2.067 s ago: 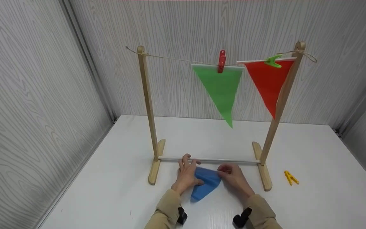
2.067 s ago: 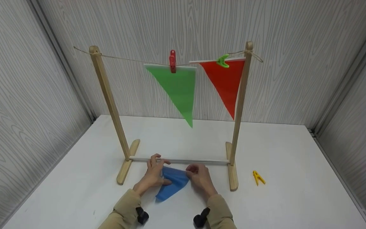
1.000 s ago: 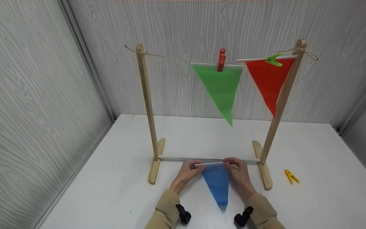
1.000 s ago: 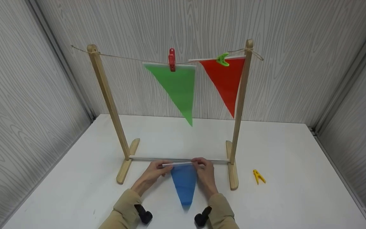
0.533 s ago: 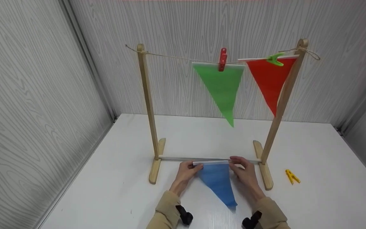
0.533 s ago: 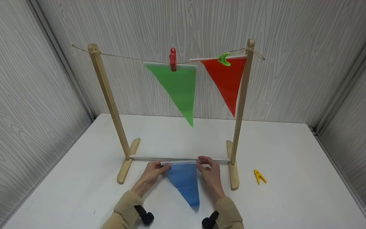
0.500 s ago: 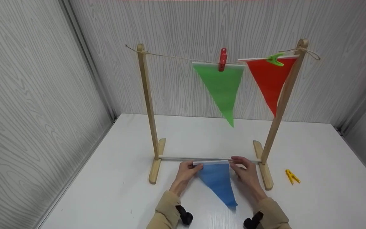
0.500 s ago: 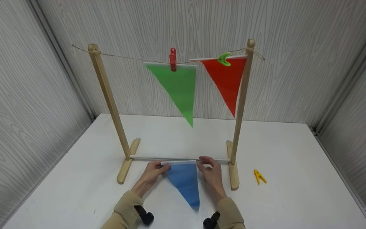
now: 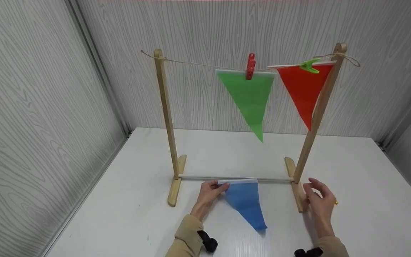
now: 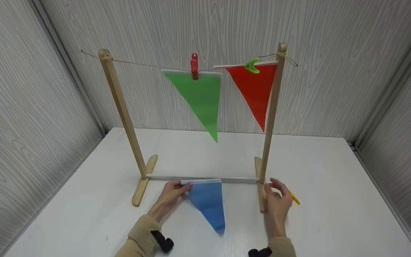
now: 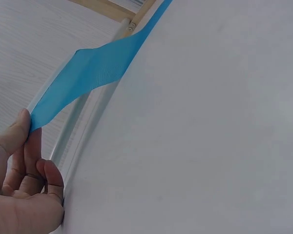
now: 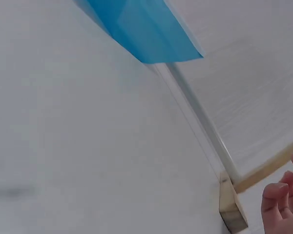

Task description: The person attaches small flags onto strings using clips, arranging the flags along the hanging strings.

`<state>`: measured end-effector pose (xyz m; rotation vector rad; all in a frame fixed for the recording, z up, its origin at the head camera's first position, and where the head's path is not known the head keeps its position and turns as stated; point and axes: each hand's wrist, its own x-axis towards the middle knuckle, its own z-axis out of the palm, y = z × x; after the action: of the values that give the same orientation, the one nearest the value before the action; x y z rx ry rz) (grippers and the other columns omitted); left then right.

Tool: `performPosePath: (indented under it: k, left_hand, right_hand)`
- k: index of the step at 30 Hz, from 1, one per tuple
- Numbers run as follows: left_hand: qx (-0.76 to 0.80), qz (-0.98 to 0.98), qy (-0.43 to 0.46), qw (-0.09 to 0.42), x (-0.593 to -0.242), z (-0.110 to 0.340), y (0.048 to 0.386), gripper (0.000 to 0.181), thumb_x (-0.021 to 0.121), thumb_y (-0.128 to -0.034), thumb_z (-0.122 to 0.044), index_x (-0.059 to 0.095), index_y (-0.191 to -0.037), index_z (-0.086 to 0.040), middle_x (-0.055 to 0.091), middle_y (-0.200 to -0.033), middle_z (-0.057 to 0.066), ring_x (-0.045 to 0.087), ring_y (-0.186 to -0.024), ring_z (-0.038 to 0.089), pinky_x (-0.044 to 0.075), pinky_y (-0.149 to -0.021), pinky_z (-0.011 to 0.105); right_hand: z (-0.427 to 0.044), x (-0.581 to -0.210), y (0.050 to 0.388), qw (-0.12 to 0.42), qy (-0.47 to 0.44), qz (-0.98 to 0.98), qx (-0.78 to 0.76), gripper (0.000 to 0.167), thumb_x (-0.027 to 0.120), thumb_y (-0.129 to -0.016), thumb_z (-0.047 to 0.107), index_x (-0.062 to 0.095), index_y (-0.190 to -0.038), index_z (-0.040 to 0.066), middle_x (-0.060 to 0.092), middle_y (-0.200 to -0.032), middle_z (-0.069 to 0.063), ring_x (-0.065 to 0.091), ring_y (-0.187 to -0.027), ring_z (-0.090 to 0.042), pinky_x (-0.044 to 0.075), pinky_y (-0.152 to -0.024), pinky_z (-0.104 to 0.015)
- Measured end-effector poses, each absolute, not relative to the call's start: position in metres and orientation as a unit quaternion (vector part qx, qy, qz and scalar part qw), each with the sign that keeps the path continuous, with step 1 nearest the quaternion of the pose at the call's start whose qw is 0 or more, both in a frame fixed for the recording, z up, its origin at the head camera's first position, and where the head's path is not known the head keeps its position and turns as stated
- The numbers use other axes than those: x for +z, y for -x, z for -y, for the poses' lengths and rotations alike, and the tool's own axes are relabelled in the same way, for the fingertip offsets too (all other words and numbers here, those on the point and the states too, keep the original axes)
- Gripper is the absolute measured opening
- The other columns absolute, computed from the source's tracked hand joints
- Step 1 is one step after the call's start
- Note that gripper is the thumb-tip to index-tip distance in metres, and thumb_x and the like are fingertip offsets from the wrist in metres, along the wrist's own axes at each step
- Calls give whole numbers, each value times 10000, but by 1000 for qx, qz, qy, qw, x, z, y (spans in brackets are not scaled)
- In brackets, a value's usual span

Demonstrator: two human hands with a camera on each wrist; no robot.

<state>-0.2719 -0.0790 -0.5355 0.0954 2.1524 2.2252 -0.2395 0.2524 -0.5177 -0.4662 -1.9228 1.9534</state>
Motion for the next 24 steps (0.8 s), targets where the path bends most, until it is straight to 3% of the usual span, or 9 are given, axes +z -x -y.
performPosePath:
  k: [5,10,13,18,21,24]
  left_hand:
    - [714,-699,-31,15,-535,79,273,411,757,-907,-145,435,-655,-105,767,-802,131,731,-772,136,416,-622,237]
    - [707,-707,-28,16,-536,80,274,406,746,-917,-150,442,-653,-103,769,-806,109,704,-742,78,459,-639,241]
    - [709,-705,-28,18,-536,79,274,404,745,-918,-151,445,-651,-105,768,-800,82,696,-736,67,468,-649,239]
    - [712,-701,-30,17,-536,80,274,413,745,-915,-137,435,-644,-105,752,-761,43,679,-720,67,461,-648,237]
    - [707,-706,-32,12,-536,80,274,403,747,-911,-125,443,-648,-101,729,-735,30,645,-698,71,451,-632,234]
    - [703,-710,-35,10,-535,79,273,415,745,-914,-131,430,-645,-102,697,-701,6,620,-679,72,423,-612,223]
  right_hand:
    - [-274,-521,232,240,217,654,683,174,691,-941,109,653,-1092,189,596,-938,123,551,-618,-10,467,-535,-108]
    - [-288,-526,230,240,317,661,637,356,664,-931,108,618,-1283,101,487,-1041,91,547,-741,28,452,-591,-79]
    - [-294,-528,232,214,368,665,614,496,648,-913,94,559,-1400,84,424,-1063,89,473,-862,-57,425,-639,-103]
    - [-298,-529,236,178,365,697,592,567,649,-886,50,512,-1435,10,440,-1148,-56,439,-1024,-203,395,-651,-141]
    - [-301,-530,237,152,346,730,570,584,635,-873,46,486,-1429,-49,446,-1279,-194,447,-1154,-301,449,-787,-211]
    - [-305,-531,236,133,315,769,540,589,592,-833,28,481,-1395,-108,429,-1364,-303,439,-1227,-387,466,-942,-390]
